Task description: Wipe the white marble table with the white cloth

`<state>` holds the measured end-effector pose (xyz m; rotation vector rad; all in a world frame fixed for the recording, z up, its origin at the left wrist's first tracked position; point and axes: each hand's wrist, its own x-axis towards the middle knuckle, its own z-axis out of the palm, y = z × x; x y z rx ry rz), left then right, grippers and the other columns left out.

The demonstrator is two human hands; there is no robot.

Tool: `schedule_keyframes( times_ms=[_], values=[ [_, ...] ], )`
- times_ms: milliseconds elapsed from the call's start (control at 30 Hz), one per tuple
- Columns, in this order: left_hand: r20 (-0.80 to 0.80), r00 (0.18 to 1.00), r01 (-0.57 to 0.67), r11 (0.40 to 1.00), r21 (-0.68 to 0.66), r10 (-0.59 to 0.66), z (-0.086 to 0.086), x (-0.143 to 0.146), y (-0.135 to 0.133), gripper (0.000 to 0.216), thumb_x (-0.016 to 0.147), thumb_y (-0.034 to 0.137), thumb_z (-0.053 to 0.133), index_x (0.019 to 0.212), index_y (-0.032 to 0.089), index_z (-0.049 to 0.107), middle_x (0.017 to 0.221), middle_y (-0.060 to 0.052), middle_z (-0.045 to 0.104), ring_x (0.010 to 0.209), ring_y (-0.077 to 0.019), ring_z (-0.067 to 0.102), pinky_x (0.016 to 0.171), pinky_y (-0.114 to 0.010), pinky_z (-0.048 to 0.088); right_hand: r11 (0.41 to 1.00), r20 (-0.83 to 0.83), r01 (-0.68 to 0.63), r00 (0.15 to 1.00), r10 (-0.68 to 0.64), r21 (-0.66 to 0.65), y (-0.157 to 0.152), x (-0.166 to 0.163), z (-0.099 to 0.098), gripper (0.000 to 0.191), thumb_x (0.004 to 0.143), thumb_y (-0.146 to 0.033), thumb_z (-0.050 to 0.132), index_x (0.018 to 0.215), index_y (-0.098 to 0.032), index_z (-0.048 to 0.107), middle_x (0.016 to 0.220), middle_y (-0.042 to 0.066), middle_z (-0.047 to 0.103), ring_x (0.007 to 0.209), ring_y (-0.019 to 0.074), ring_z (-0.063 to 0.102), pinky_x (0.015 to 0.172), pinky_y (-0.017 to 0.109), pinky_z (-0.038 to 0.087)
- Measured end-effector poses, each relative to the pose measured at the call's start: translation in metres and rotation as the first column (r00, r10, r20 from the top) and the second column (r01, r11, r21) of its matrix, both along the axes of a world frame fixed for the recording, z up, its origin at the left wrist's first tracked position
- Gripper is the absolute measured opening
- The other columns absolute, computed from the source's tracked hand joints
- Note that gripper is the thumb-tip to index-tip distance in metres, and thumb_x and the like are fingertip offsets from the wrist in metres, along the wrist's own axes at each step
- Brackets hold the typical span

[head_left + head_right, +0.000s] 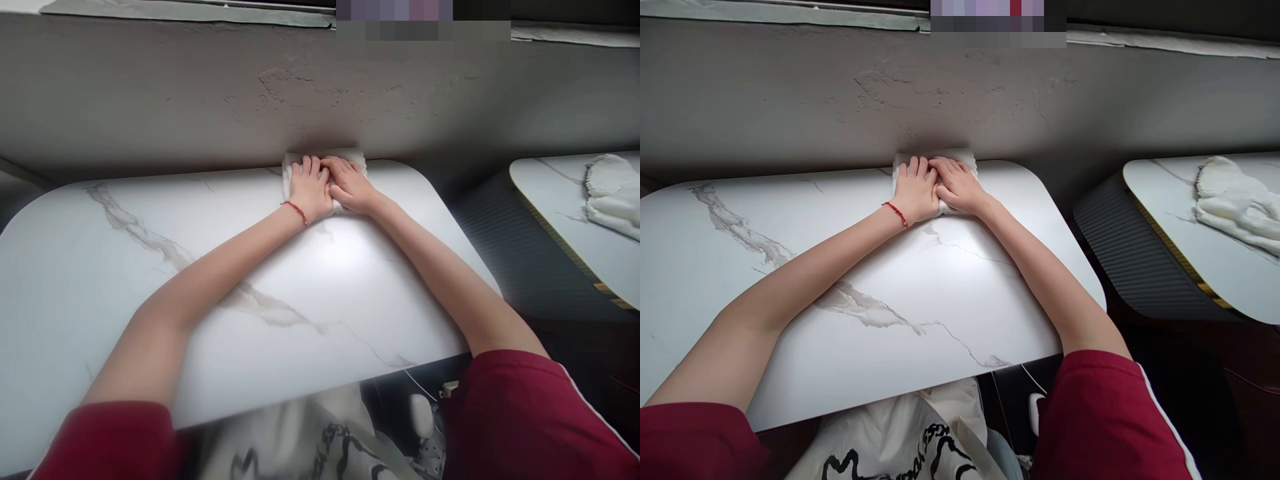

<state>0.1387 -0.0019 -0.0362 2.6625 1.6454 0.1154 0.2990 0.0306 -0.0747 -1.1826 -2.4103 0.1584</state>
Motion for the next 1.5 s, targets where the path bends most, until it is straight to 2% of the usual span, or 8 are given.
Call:
schedule_keyframes(
  times_ms=[367, 567, 767, 933, 1100, 1267, 1400, 1500],
  values=[
    [0.037, 0.999, 0.005, 1.000, 0.029, -0.007, -0.001, -0.007, -0.010, 0.059, 0.099, 0.025, 0.028, 0.151, 0.003, 0.045, 0.162, -0.024, 0.036, 0.151, -0.0380, 0.032, 0.121, -0.051, 0.024, 0.998, -0.031, 0.057, 0.998, -0.056, 0.040, -0.013, -0.011, 0.001, 0.056, 0.091, -0.041, 0.032, 0.136, -0.016, 0.053, 0.146, 0.017, 0.059, 0.136, 0.0341, 0.051, 0.114, 0.054, 0.039],
    [0.039, 0.998, 0.043, 0.995, 0.093, -0.046, -0.006, -0.014, -0.022, 0.059, 0.098, 0.025, 0.027, 0.148, 0.004, 0.049, 0.157, -0.024, 0.043, 0.144, -0.0368, 0.041, 0.119, -0.050, 0.028, 0.992, 0.001, 0.106, 0.994, -0.106, 0.063, -0.029, -0.016, 0.000, 0.058, 0.087, -0.031, 0.034, 0.138, -0.013, 0.053, 0.149, 0.017, 0.056, 0.140, 0.0314, 0.049, 0.116, 0.052, 0.038],
    [0.054, 0.994, 0.092, 0.991, 0.095, -0.097, -0.006, -0.017, -0.039, 0.059, 0.098, 0.026, 0.030, 0.149, 0.002, 0.049, 0.159, -0.025, 0.043, 0.148, -0.0362, 0.038, 0.123, -0.050, 0.025, 0.991, -0.005, 0.122, 0.993, -0.122, 0.050, -0.055, -0.017, -0.001, 0.060, 0.086, -0.029, 0.035, 0.140, -0.012, 0.052, 0.151, 0.017, 0.055, 0.141, 0.0323, 0.048, 0.116, 0.055, 0.038],
    [0.054, 0.989, 0.131, 0.989, 0.065, -0.135, -0.007, -0.013, -0.068, 0.059, 0.100, 0.026, 0.032, 0.152, 0.000, 0.044, 0.164, -0.027, 0.036, 0.154, -0.0380, 0.031, 0.125, -0.054, 0.021, 0.993, 0.011, 0.110, 0.994, -0.111, 0.029, -0.094, -0.011, 0.004, 0.059, 0.086, -0.028, 0.036, 0.142, -0.012, 0.051, 0.154, 0.017, 0.052, 0.145, 0.0326, 0.044, 0.117, 0.056, 0.037],
    [0.052, 0.980, 0.188, 0.981, 0.047, -0.190, -0.009, 0.003, -0.111, 0.059, 0.102, 0.027, 0.033, 0.152, -0.002, 0.043, 0.163, -0.030, 0.036, 0.154, -0.0415, 0.031, 0.126, -0.057, 0.022, 0.994, 0.036, 0.104, 0.994, -0.105, 0.030, -0.149, 0.010, 0.007, 0.060, 0.086, -0.026, 0.038, 0.144, -0.012, 0.048, 0.156, 0.019, 0.050, 0.148, 0.0332, 0.042, 0.119, 0.057, 0.036],
    [0.058, 0.952, 0.296, 0.953, 0.060, -0.299, -0.009, 0.026, -0.150, 0.058, 0.102, 0.030, 0.036, 0.149, -0.001, 0.046, 0.161, -0.029, 0.039, 0.153, -0.0423, 0.034, 0.125, -0.058, 0.025, 0.985, 0.037, 0.166, 0.985, -0.168, 0.044, -0.206, 0.037, 0.006, 0.066, 0.085, -0.025, 0.040, 0.151, -0.020, 0.040, 0.158, 0.015, 0.048, 0.148, 0.0349, 0.042, 0.117, 0.061, 0.039],
    [0.055, 0.909, 0.409, 0.910, 0.068, -0.412, -0.010, 0.046, -0.166, 0.058, 0.102, 0.031, 0.035, 0.149, -0.001, 0.046, 0.161, -0.029, 0.040, 0.152, -0.0421, 0.036, 0.125, -0.058, 0.027, 0.970, 0.048, 0.233, 0.970, -0.236, 0.065, -0.242, 0.058, 0.007, 0.069, 0.087, -0.023, 0.041, 0.156, -0.023, 0.033, 0.159, 0.014, 0.046, 0.149, 0.0351, 0.042, 0.117, 0.061, 0.039],
    [0.088, 0.872, 0.475, 0.876, 0.087, -0.481, -0.011, 0.063, -0.168, 0.058, 0.102, 0.032, 0.036, 0.149, 0.001, 0.048, 0.160, -0.027, 0.043, 0.151, -0.0413, 0.038, 0.124, -0.058, 0.029, 0.960, 0.076, 0.275, 0.957, -0.279, 0.051, -0.257, 0.075, 0.009, 0.073, 0.086, -0.023, 0.042, 0.158, -0.025, 0.029, 0.161, 0.013, 0.044, 0.149, 0.0363, 0.042, 0.117, 0.063, 0.039]
  ],
)
